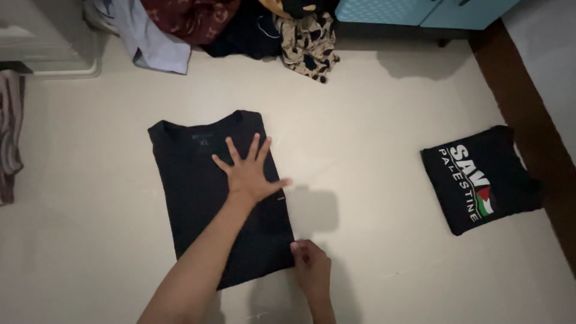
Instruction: Folding t-shirts on the floor.
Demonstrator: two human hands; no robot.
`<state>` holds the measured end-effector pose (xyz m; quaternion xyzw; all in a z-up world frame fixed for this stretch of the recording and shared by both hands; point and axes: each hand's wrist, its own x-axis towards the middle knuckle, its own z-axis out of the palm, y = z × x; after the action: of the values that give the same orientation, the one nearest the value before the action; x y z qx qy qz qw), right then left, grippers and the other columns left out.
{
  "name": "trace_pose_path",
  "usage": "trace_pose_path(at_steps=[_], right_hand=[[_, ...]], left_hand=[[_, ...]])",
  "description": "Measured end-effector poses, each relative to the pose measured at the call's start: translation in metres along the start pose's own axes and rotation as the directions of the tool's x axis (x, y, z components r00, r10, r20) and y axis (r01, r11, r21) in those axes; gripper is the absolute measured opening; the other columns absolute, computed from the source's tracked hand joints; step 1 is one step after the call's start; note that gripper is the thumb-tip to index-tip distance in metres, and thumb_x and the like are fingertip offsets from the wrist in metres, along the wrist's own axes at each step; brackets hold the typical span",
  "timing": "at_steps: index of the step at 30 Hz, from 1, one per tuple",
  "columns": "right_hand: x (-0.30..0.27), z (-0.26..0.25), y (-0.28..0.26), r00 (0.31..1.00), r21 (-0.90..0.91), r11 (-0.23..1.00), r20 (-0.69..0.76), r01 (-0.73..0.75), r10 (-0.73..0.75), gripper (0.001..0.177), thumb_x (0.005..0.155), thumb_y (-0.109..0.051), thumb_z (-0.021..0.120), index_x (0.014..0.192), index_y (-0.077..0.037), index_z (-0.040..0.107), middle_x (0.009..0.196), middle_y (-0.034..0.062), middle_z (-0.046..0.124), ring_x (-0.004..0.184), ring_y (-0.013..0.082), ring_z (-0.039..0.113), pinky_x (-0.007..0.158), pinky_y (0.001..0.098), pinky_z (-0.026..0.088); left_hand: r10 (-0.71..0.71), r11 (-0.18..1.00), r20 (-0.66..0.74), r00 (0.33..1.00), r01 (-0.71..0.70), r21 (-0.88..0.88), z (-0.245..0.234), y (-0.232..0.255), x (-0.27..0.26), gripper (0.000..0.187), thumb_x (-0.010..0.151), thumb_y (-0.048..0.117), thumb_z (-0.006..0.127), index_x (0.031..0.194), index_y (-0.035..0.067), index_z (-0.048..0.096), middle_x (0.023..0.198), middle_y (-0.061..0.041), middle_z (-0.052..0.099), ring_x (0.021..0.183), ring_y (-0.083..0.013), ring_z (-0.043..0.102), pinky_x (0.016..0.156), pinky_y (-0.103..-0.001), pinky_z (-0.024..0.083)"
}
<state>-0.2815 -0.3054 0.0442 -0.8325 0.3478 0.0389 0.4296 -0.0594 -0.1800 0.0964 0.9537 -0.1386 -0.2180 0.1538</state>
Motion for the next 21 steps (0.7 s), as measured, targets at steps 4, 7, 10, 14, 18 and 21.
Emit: trace_pose_path(at_steps=[4,7,10,14,18,21], right_hand=[[0.009,-0.004,-0.014,0.996,-0.292,0.955,0.084,0.058,-0.035,0.036,0.098,-0.041,0.063,0.101,-0.009,0.077,0.065,0.0120,0.070,0.055,0.0218,0.061,0.055,0.0378,0.047],[0.031,0.008,-0.016,0.959,-0.094,0.956,0.069,0.279,-0.273,0.040,0.105,-0.039,0.063,0.098,-0.002,0.076,0.077,0.0142,0.075,0.068,0.0238,0.071,0.064,0.0377,0.053],[0.026,0.019,-0.067,0.982,-0.141,0.973,0.062,0.185,-0.178,0.043,0.099,-0.040,0.067,0.094,0.002,0.071,0.071,0.0205,0.071,0.062,0.0316,0.069,0.060,0.0438,0.052],[0.022,0.025,-0.058,0.955,-0.064,0.954,-0.036,0.292,-0.294,0.036,0.099,-0.031,0.061,0.095,0.004,0.068,0.070,0.0260,0.067,0.058,0.0383,0.065,0.058,0.0481,0.049],[0.060,0.022,-0.042,0.987,-0.164,0.975,0.079,0.152,-0.140,0.034,0.103,-0.029,0.055,0.094,0.000,0.069,0.072,0.0233,0.070,0.062,0.0391,0.068,0.060,0.0467,0.051],[0.114,0.030,-0.060,0.938,-0.132,0.930,0.098,0.344,-0.333,0.032,0.105,-0.027,0.054,0.095,-0.002,0.072,0.076,0.0222,0.071,0.068,0.0389,0.070,0.062,0.0462,0.053]], left_hand=[[0.099,0.978,-0.330,0.939,-0.154,-0.143,0.036,-0.032,0.025,0.077,0.101,0.057,0.048,0.165,0.027,0.017,0.173,-0.002,0.012,0.155,-0.0453,0.003,0.113,-0.080,0.000],[0.056,0.988,-0.490,0.870,-0.117,-0.096,0.091,-0.053,0.060,0.061,0.107,0.030,0.037,0.164,0.013,0.022,0.173,-0.008,0.017,0.159,-0.0329,0.014,0.120,-0.072,0.005],[0.057,0.994,-0.379,0.924,-0.017,0.108,0.054,-0.037,0.037,0.060,0.104,0.026,0.037,0.161,0.009,0.027,0.170,-0.009,0.019,0.157,-0.0286,0.013,0.119,-0.070,0.006],[0.079,0.997,-0.490,0.868,-0.055,0.063,0.063,-0.044,0.037,0.058,0.105,0.027,0.038,0.159,0.007,0.030,0.170,-0.008,0.022,0.158,-0.0262,0.016,0.120,-0.070,0.009],[0.096,0.995,-0.505,0.858,-0.067,0.077,0.064,-0.042,0.038,0.060,0.103,0.027,0.040,0.159,0.007,0.031,0.169,-0.008,0.023,0.156,-0.0271,0.018,0.118,-0.070,0.011],[0.094,0.995,-0.531,0.842,-0.060,0.081,0.060,-0.040,0.034,0.061,0.102,0.027,0.042,0.158,0.008,0.032,0.169,-0.008,0.023,0.155,-0.0276,0.020,0.116,-0.071,0.012]])
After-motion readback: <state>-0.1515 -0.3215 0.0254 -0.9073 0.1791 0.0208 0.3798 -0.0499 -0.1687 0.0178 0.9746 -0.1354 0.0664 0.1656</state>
